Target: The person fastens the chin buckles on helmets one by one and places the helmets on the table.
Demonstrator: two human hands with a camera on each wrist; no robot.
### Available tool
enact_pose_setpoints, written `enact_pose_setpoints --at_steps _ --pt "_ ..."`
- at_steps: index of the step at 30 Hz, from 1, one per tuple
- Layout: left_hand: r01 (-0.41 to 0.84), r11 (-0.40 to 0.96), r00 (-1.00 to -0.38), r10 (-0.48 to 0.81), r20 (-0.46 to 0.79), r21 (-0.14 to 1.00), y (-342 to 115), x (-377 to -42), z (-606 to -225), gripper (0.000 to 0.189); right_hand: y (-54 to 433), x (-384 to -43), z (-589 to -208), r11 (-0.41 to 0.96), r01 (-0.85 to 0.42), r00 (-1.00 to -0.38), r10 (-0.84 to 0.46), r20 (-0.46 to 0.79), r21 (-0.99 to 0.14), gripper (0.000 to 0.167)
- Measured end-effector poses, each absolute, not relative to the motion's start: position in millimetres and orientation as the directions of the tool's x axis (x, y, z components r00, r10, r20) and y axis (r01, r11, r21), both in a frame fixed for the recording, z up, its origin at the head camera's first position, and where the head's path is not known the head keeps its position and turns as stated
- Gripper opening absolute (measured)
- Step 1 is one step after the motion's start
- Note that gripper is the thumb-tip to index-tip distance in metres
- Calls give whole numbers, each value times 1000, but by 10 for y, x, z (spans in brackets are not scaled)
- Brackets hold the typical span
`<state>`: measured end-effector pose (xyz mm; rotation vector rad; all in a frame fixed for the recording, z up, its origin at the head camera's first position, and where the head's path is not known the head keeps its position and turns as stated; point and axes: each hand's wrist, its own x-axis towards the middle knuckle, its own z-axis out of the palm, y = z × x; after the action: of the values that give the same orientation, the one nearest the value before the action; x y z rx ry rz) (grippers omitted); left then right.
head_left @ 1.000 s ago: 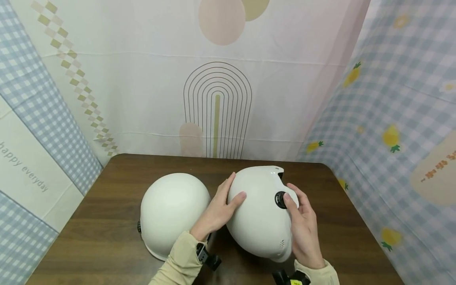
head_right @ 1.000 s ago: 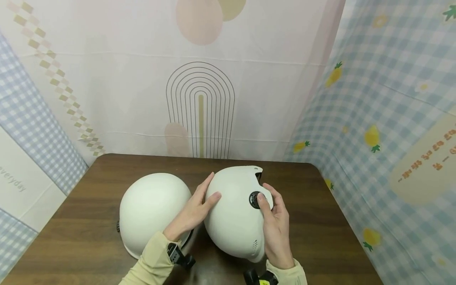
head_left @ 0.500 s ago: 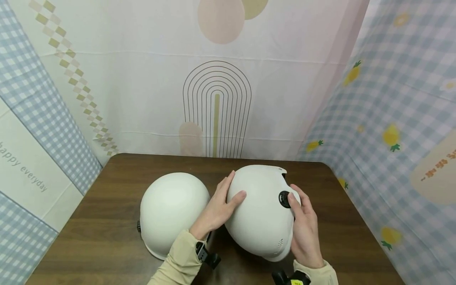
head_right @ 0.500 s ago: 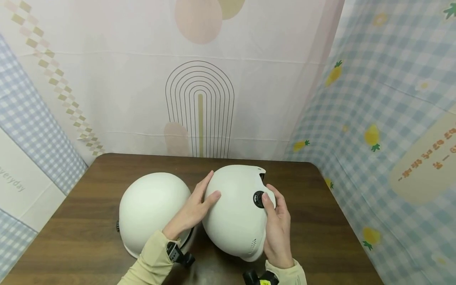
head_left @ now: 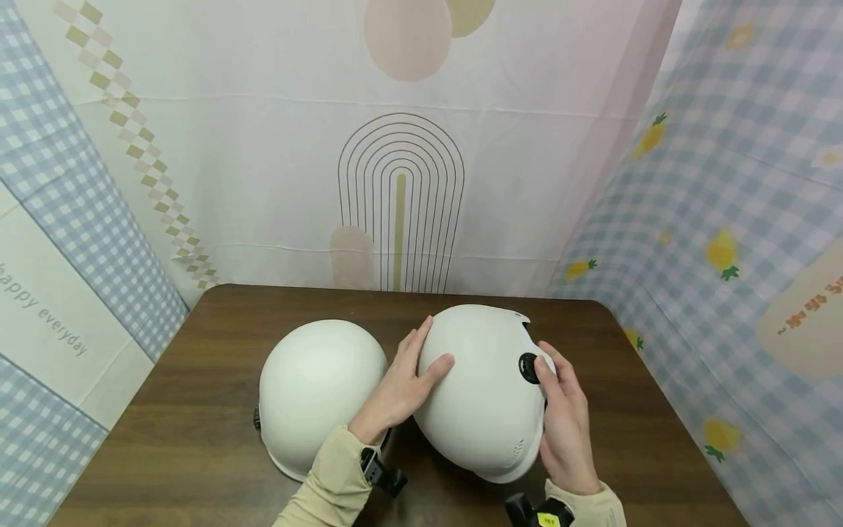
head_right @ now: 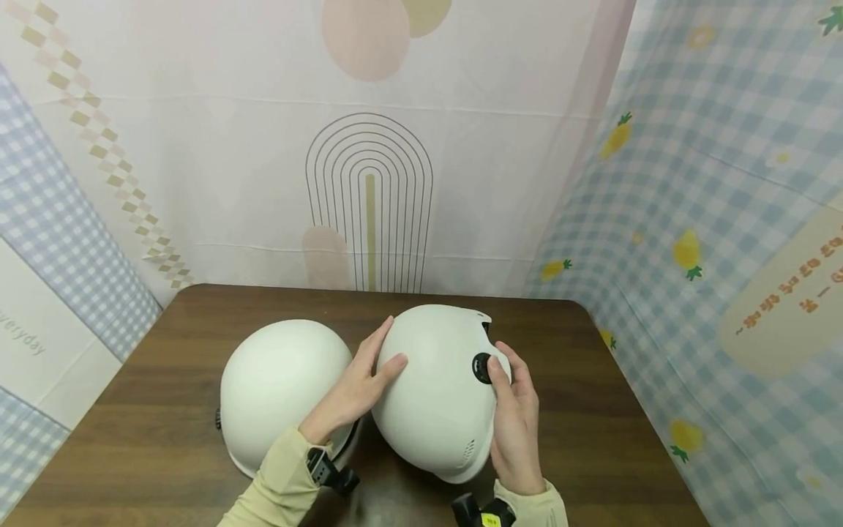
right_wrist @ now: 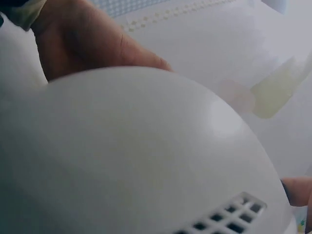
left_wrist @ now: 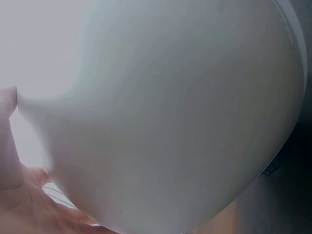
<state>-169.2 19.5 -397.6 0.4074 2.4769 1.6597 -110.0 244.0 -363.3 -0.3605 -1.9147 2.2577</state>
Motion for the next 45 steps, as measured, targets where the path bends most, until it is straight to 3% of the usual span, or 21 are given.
enact_pose_setpoints --at_steps 4,8,15,19,45 --pt "138 357 -952 304 25 924 192 -1687 -3978 73 2508 -1072 -3617 129 81 -958 284 -42 -988 51" --pt "142 353 -950 312 27 925 199 -1682 -3978 73 2551 -1052 -3602 415 78 -956 288 49 -906 54" --pt "154 360 -945 325 31 920 206 -1679 -3953 74 2553 -1038 -3614 645 -137 -923 192 334 -752 45" --pt "169 359 -940 340 40 918 204 -1672 -3943 74 2551 -1032 -3628 693 -210 -910 120 398 -690 39" --pt "155 358 -921 390 3 921 183 -1669 -4013 80 2655 -988 -3663 677 -176 -922 141 361 -714 39"
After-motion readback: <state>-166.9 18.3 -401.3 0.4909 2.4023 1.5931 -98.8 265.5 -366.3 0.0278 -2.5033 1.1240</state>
